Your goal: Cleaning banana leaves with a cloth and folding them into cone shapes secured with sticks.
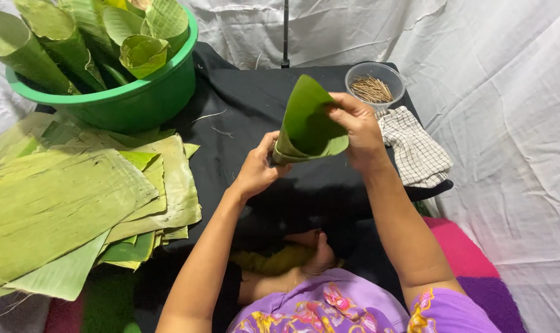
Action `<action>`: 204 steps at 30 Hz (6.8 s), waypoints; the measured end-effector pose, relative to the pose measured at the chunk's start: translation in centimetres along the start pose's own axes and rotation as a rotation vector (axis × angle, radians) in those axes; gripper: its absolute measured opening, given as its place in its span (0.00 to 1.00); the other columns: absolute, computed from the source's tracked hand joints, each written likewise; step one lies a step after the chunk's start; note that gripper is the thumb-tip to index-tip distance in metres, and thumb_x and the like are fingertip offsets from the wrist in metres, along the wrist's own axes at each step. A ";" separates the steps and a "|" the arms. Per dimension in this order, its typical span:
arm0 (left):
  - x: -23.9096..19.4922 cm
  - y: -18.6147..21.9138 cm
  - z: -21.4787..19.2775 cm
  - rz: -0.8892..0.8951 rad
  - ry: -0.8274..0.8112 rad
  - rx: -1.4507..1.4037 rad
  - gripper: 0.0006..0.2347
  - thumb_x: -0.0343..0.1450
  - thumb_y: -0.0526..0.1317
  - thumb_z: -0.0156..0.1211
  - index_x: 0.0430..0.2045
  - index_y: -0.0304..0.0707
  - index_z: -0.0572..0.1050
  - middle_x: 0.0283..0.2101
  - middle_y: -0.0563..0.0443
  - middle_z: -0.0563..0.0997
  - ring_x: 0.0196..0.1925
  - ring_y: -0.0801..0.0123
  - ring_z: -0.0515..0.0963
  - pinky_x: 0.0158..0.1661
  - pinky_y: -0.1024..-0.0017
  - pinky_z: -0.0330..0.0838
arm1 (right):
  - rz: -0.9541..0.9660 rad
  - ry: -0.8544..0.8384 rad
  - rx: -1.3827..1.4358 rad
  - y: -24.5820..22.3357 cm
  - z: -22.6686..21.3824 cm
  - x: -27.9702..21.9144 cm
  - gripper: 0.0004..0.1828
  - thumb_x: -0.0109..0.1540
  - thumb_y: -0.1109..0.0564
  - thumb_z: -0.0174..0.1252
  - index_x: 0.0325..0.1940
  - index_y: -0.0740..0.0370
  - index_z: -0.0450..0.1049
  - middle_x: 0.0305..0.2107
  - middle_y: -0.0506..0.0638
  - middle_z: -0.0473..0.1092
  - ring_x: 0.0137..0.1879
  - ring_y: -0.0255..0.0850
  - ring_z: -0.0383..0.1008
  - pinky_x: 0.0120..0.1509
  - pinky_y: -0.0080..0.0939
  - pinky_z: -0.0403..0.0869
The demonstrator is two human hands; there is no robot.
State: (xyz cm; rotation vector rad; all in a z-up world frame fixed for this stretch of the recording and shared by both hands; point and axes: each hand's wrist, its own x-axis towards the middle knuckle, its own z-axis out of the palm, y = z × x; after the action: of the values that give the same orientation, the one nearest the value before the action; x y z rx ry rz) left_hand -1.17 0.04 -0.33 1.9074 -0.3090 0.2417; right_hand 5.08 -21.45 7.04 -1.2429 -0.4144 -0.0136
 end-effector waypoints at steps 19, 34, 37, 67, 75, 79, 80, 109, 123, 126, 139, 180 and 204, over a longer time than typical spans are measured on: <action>-2.6 -0.3 -4.7 0.177 0.236 0.406 0.35 0.64 0.32 0.69 0.68 0.50 0.59 0.61 0.47 0.75 0.56 0.47 0.78 0.54 0.54 0.65 | 0.165 -0.175 0.310 0.0 3.3 1.1 0.32 0.59 0.70 0.56 0.69 0.68 0.66 0.55 0.63 0.73 0.58 0.52 0.78 0.60 0.56 0.79; -1.8 1.5 -4.8 0.565 0.427 0.030 0.17 0.68 0.42 0.71 0.48 0.36 0.76 0.48 0.47 0.83 0.58 0.56 0.81 0.66 0.63 0.62 | -0.140 -0.674 0.162 -10.6 8.7 -7.5 0.32 0.66 0.68 0.51 0.75 0.72 0.54 0.61 0.67 0.69 0.70 0.54 0.67 0.76 0.58 0.63; -1.5 1.7 -4.4 0.589 0.429 0.015 0.17 0.69 0.43 0.69 0.48 0.34 0.75 0.47 0.46 0.83 0.58 0.54 0.80 0.66 0.62 0.62 | -0.173 -0.663 0.087 -10.7 8.6 -7.7 0.30 0.67 0.67 0.50 0.75 0.71 0.57 0.60 0.67 0.69 0.70 0.51 0.66 0.76 0.57 0.63; -2.1 2.5 -3.7 -0.168 0.046 0.041 0.33 0.57 0.37 0.76 0.59 0.50 0.69 0.45 0.39 0.82 0.52 0.37 0.80 0.48 0.51 0.74 | 0.434 0.345 0.534 5.3 2.3 1.2 0.16 0.60 0.61 0.65 0.52 0.57 0.77 0.42 0.60 0.79 0.47 0.51 0.83 0.57 0.60 0.78; -2.8 3.8 -8.4 -0.004 0.379 0.243 0.28 0.56 0.28 0.72 0.53 0.48 0.73 0.49 0.42 0.80 0.52 0.41 0.80 0.52 0.52 0.73 | 0.387 -0.009 0.534 -0.3 8.9 0.4 0.29 0.63 0.61 0.55 0.70 0.54 0.67 0.53 0.57 0.76 0.54 0.46 0.80 0.59 0.51 0.78; -3.3 3.6 -10.7 0.006 0.406 0.330 0.34 0.56 0.27 0.72 0.58 0.52 0.69 0.51 0.48 0.77 0.54 0.45 0.79 0.53 0.50 0.73 | 0.392 -0.112 0.439 3.2 9.5 1.4 0.27 0.64 0.64 0.50 0.68 0.53 0.69 0.53 0.56 0.75 0.58 0.50 0.78 0.64 0.56 0.76; -3.3 3.7 -11.3 0.015 0.375 0.320 0.39 0.55 0.28 0.75 0.62 0.53 0.66 0.50 0.47 0.75 0.53 0.43 0.79 0.54 0.49 0.72 | 0.359 -0.107 0.418 3.1 10.3 1.5 0.22 0.64 0.65 0.52 0.63 0.56 0.72 0.48 0.56 0.76 0.51 0.49 0.80 0.58 0.55 0.78; 5.7 0.7 -36.6 0.132 0.509 0.646 0.36 0.58 0.29 0.74 0.61 0.56 0.66 0.53 0.48 0.74 0.54 0.56 0.78 0.53 0.64 0.71 | -0.083 -0.379 -0.579 7.4 37.4 26.6 0.15 0.53 0.69 0.53 0.41 0.63 0.77 0.26 0.53 0.77 0.21 0.40 0.78 0.21 0.37 0.81; 9.3 -5.7 -38.8 -0.504 0.323 0.992 0.11 0.68 0.42 0.69 0.43 0.51 0.80 0.42 0.41 0.81 0.50 0.41 0.82 0.48 0.49 0.78 | -0.095 -1.073 -1.727 16.5 37.8 31.6 0.28 0.61 0.45 0.47 0.57 0.62 0.78 0.53 0.65 0.74 0.63 0.61 0.72 0.77 0.68 0.58; 10.2 -5.5 -38.5 -0.513 0.348 0.900 0.11 0.68 0.43 0.69 0.43 0.54 0.79 0.43 0.43 0.82 0.50 0.42 0.82 0.48 0.49 0.78 | -0.056 -0.946 -1.639 18.5 37.4 34.4 0.25 0.58 0.46 0.49 0.49 0.61 0.81 0.49 0.62 0.76 0.59 0.59 0.75 0.63 0.73 0.71; 14.0 -6.5 -37.6 -0.479 0.371 0.735 0.24 0.72 0.36 0.67 0.60 0.55 0.62 0.62 0.32 0.64 0.60 0.31 0.73 0.57 0.41 0.72 | -0.003 -0.679 -1.375 13.5 35.0 32.1 0.22 0.62 0.56 0.43 0.51 0.37 0.79 0.48 0.52 0.77 0.61 0.54 0.74 0.71 0.62 0.64; -7.7 -3.3 -34.9 -0.233 0.787 0.326 0.07 0.68 0.36 0.69 0.37 0.47 0.83 0.41 0.49 0.79 0.42 0.60 0.85 0.43 0.66 0.79 | 0.213 -0.604 0.038 11.6 30.8 3.0 0.21 0.63 0.60 0.61 0.61 0.53 0.76 0.45 0.45 0.79 0.47 0.25 0.76 0.46 0.23 0.74; -28.9 -3.4 -31.2 -0.754 0.835 0.889 0.34 0.58 0.43 0.79 0.61 0.41 0.71 0.55 0.34 0.73 0.57 0.37 0.72 0.57 0.50 0.66 | 0.145 -0.755 -0.970 15.4 29.5 -7.2 0.25 0.61 0.40 0.61 0.64 0.34 0.71 0.66 0.54 0.54 0.71 0.58 0.54 0.67 0.67 0.62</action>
State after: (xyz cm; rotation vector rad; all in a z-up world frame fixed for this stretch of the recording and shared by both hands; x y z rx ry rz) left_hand -27.98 33.25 -1.57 2.3908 1.2380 0.6962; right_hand -6.86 9.26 -1.65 -2.2305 -1.0417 0.4365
